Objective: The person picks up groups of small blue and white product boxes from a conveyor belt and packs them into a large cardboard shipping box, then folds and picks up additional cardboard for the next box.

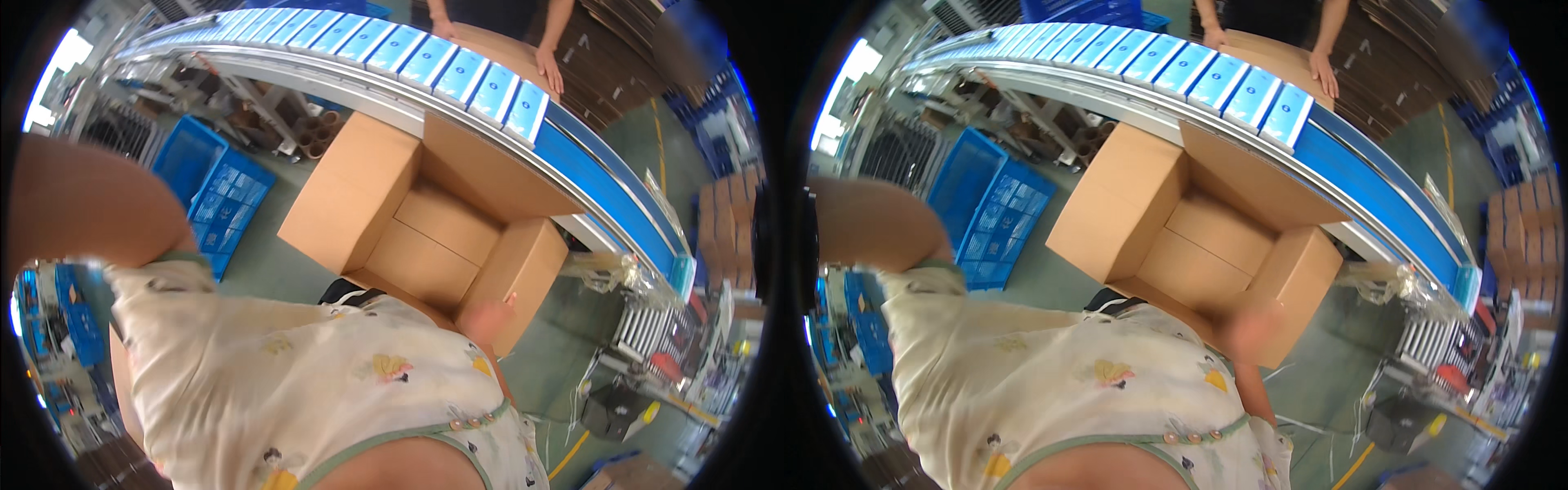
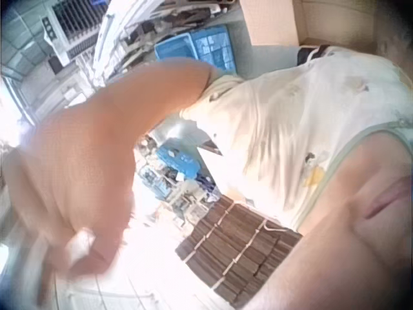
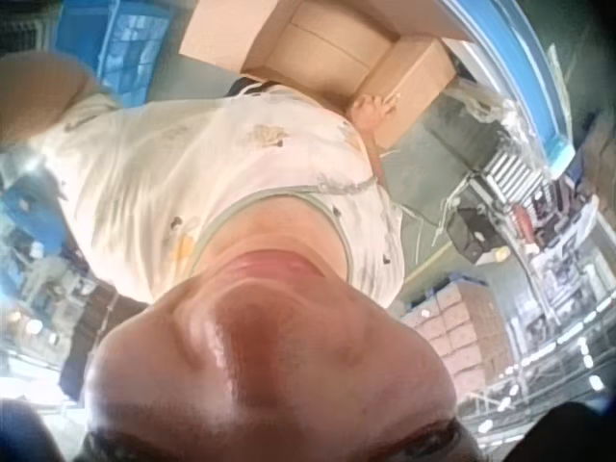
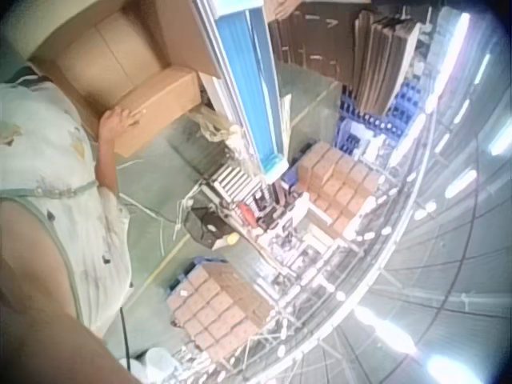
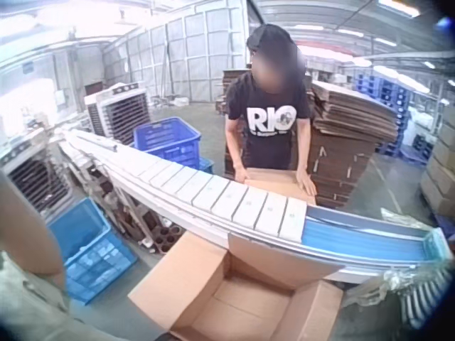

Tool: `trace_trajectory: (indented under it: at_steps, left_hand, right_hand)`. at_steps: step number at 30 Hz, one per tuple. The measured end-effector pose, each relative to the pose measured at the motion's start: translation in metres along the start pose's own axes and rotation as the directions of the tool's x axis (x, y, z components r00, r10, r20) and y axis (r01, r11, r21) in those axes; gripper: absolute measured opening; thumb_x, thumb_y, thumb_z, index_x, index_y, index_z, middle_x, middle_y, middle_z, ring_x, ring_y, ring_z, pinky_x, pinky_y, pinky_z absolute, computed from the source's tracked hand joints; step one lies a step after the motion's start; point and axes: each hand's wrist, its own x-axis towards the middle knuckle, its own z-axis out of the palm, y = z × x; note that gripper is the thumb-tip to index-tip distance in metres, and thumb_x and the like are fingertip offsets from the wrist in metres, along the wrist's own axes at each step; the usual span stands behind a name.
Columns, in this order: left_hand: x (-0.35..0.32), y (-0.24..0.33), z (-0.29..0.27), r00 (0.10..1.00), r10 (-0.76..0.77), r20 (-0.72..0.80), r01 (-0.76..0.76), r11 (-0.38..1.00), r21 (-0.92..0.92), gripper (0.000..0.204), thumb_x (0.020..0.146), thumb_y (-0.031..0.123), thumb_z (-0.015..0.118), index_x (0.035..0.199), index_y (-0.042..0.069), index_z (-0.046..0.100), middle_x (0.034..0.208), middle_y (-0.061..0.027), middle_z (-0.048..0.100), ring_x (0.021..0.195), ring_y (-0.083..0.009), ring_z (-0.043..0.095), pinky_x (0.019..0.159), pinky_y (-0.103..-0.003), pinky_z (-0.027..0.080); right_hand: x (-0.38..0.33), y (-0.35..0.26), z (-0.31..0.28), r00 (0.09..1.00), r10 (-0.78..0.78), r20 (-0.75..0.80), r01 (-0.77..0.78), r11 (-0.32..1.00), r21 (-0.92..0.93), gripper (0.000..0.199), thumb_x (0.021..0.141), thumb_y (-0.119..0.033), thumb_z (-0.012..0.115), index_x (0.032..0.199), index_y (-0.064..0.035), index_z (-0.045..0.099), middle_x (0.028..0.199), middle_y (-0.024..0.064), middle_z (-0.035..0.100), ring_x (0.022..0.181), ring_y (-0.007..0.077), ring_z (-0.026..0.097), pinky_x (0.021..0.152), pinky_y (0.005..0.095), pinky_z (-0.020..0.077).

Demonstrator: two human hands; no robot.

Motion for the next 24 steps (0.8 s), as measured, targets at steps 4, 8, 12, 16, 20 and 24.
trace_trajectory:
  at_steps: [4,8,12,16,20,24]
  left_hand:
    - [-0.056,-0.193,-0.02,0.875,-0.45,-0.178,0.484,0.818,0.312,0.037,0.085,0.026,0.053,0.115,0.005,0.054,0.108,-0.0193,0.056,0.096,-0.0241,0.056,0.081,-0.035,0.045]
    - [-0.145,-0.31,0.022,0.646,-0.728,-0.227,0.59,0.288,0.754,0.045,0.08,0.03,0.059,0.111,-0.002,0.053,0.105,-0.021,0.053,0.09,-0.0314,0.055,0.077,-0.038,0.045]
    - [-0.126,-0.312,0.041,0.581,-0.797,-0.164,0.509,0.198,0.838,0.053,0.078,0.033,0.058,0.117,-0.002,0.048,0.107,-0.0228,0.052,0.099,-0.0342,0.052,0.081,-0.039,0.045]
    - [-0.127,-0.327,0.043,0.479,-0.875,-0.073,0.541,0.229,0.809,0.073,0.075,0.035,0.059,0.13,-0.003,0.031,0.109,-0.0249,0.05,0.103,-0.0356,0.051,0.085,-0.038,0.044]
    - [-0.119,-0.344,0.028,0.29,-0.957,-0.004,0.679,0.203,0.705,0.096,0.065,0.04,0.063,0.134,-0.009,0.018,0.115,-0.0292,0.047,0.105,-0.036,0.051,0.088,-0.035,0.043]
    - [-0.116,-0.357,0.027,0.172,-0.984,0.042,0.753,0.159,0.639,0.104,0.059,0.042,0.064,0.132,-0.013,0.014,0.108,-0.0295,0.052,0.1,-0.0356,0.055,0.085,-0.033,0.044]
  right_hand:
    - [0.006,-0.033,-0.053,0.955,-0.02,-0.294,-0.004,0.997,-0.081,0.013,0.07,-0.016,0.056,0.07,-0.0062,0.064,0.072,0.0094,0.057,0.098,0.0319,0.054,0.096,0.0501,0.0312]
    - [0.029,-0.026,-0.09,0.994,-0.009,0.105,-0.017,0.97,0.242,0.016,0.072,-0.015,0.059,0.081,-0.0042,0.065,0.086,0.0112,0.062,0.096,0.027,0.057,0.09,0.0429,0.038]
    - [0.086,-0.037,-0.221,0.997,0.059,-0.041,-0.012,0.707,0.707,0.018,0.087,-0.016,0.05,0.09,-0.002,0.061,0.078,0.0098,0.062,0.078,0.0171,0.061,0.069,0.0279,0.0467]
    - [0.165,-0.023,-0.279,0.904,0.262,-0.339,0.082,0.671,0.737,0.02,0.086,-0.007,0.041,0.072,-0.0006,0.054,0.06,0.006,0.056,0.051,0.0095,0.053,0.047,0.023,0.0412]
    - [0.268,-0.026,-0.278,0.917,0.215,-0.336,0.052,0.771,0.634,0.024,0.084,-0.018,0.048,0.095,0.0016,0.056,0.076,0.0129,0.062,0.064,0.019,0.059,0.059,0.0284,0.0455]
    - [0.339,-0.051,-0.259,0.983,0.178,0.035,-0.167,0.812,0.56,0.077,0.071,-0.036,0.062,0.126,0.0072,0.031,0.109,0.0241,0.055,0.088,0.0299,0.059,0.079,0.0324,0.0449]
